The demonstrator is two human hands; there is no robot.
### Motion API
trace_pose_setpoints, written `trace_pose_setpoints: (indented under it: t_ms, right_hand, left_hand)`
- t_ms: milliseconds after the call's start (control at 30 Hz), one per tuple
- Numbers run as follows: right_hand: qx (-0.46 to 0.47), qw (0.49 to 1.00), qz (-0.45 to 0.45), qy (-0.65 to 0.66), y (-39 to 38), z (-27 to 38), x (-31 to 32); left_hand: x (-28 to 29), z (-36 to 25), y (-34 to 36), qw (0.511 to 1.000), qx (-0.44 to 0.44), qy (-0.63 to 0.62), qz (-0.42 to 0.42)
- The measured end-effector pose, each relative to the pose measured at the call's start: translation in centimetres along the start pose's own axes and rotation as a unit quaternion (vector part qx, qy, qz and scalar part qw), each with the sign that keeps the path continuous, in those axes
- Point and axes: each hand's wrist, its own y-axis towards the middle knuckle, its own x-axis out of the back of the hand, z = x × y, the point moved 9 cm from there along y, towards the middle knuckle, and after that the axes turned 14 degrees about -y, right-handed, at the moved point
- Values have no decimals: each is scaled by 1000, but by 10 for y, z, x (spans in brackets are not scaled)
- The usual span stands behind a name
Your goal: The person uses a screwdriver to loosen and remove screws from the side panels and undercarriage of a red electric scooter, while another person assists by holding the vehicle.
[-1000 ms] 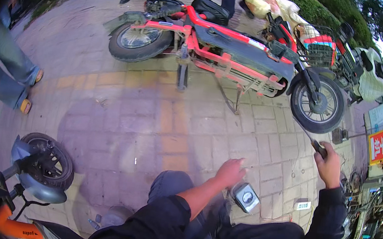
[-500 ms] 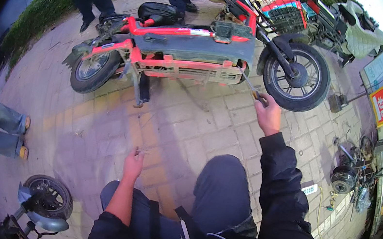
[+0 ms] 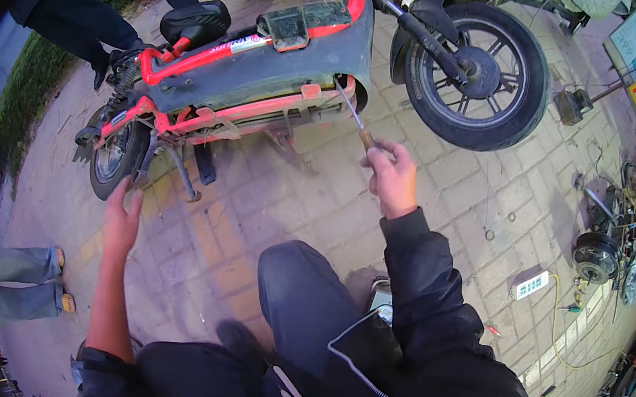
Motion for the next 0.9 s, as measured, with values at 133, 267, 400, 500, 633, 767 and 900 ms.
trace_pose_setpoints:
  t_ms: [133, 267, 400, 500, 633, 767, 900]
  right_hand:
    - [-20, 997, 25, 76, 32, 2, -4]
    - [-44, 991, 90, 89, 68, 3, 9]
    - [-12, 992, 123, 7, 47, 16, 31]
    - [11, 991, 131, -24, 19, 17, 40]
    - [34, 994, 90, -56, -10, 3, 61]
    - [43, 995, 48, -69, -40, -27, 63]
    - [46, 997, 34, -58, -66, -47, 46]
  left_hand:
    - [1, -5, 27, 998, 11, 50, 36]
    - [-10, 33, 76, 995, -26, 88, 41]
    - [-21, 92, 105, 998, 31, 40, 35]
    - [-15, 117, 104, 995, 97, 20, 27]
    - [-52, 116, 105, 992, 107, 35, 49]
    - [-60, 102, 106, 984, 169, -19, 54]
    - [-53, 116, 112, 987, 151, -56, 26]
